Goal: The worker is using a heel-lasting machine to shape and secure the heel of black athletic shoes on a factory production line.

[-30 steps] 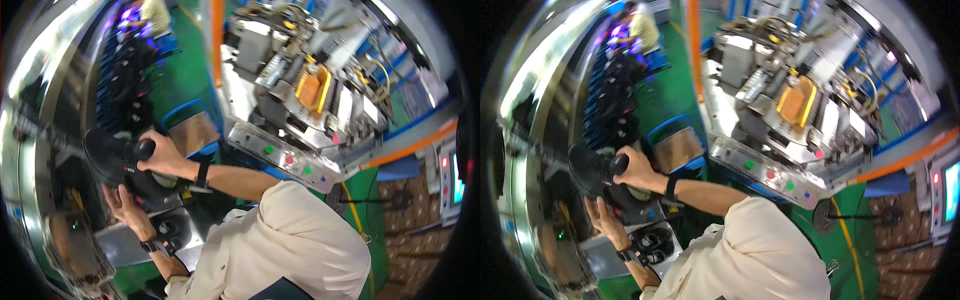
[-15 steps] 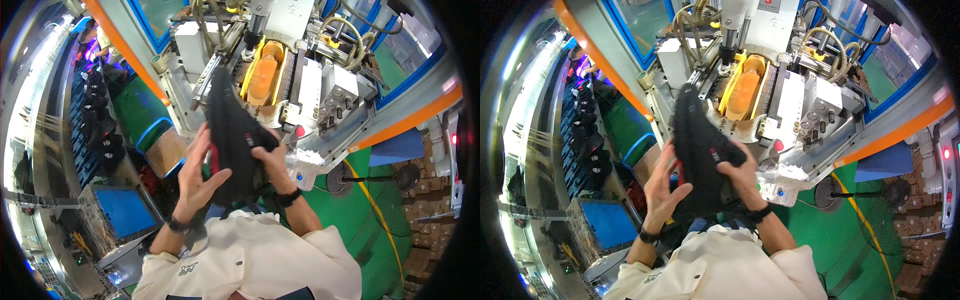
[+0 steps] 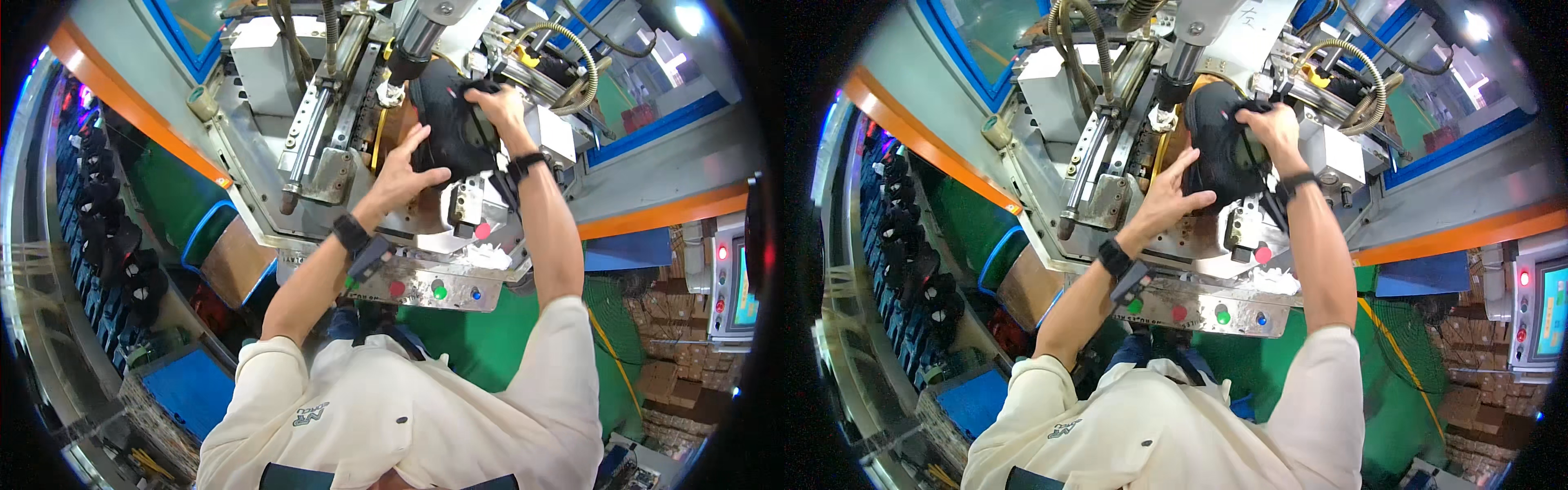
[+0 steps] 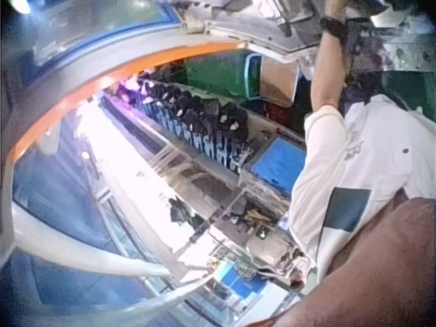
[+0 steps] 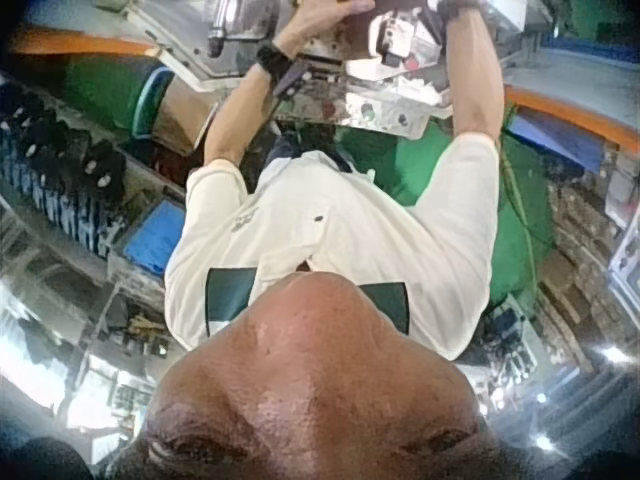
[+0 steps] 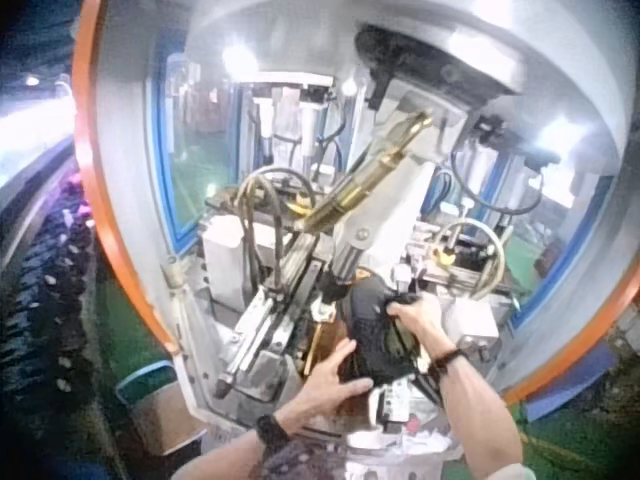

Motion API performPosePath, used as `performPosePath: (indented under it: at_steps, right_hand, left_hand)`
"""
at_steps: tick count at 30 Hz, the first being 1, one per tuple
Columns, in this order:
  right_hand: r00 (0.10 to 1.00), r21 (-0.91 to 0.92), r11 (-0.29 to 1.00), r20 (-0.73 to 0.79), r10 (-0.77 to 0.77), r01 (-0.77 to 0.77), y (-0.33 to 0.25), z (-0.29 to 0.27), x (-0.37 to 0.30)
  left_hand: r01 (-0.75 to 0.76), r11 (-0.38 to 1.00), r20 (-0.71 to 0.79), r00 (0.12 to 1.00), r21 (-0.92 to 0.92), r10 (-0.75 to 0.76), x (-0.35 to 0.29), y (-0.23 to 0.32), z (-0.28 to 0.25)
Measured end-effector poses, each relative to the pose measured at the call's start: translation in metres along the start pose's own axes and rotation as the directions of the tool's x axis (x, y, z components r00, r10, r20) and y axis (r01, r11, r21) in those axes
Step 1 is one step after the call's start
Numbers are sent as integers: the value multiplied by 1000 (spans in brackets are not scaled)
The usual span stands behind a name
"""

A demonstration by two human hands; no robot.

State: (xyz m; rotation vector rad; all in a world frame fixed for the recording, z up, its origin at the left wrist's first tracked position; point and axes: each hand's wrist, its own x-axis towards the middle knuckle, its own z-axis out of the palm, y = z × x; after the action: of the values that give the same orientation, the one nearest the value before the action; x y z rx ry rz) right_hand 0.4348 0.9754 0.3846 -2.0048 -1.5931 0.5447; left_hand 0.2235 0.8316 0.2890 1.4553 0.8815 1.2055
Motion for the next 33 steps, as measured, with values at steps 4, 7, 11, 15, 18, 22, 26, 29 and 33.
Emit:
performPosePath:
  at_steps: [4,7,11,15,18,22,26,29,33]
  right_hand:
    - [997,-142,987,-5,-72,71,-43,41,40]
    - [984,-390,904,39,-171,173,-47,93,59]
    - [964,-345,922,-127,-234,178,-40,127,48]
    - [994,-243,967,88,-58,78,-37,122,28]
    - [992,-209,976,125,-35,61,-31,125,-15]
    - [997,-156,986,59,-58,67,-17,133,-27]
    - [995,-169,981,-12,-95,92,-33,132,-19]
    - [994,-116,989,-35,-101,97,-19,137,-35]
    - [967,-93,978,-159,-197,184,3,179,-73]
  left_hand:
    - [107,960,-7,994,258,-109,5,4,-22]
    - [111,981,79,989,160,-125,-25,16,-29]
    - [114,935,-100,991,336,-85,-57,19,-48]
    - [165,955,-105,984,245,-143,-116,59,-61]
    - [270,954,-151,956,128,-250,-146,67,-65]
    - [349,937,-190,918,-32,-348,-168,66,-68]
    - [313,945,-265,907,-95,-327,-172,71,-72]
    - [309,942,-379,863,-128,-334,-190,81,-75]
    - [340,920,-481,784,-194,-392,-222,83,-67]
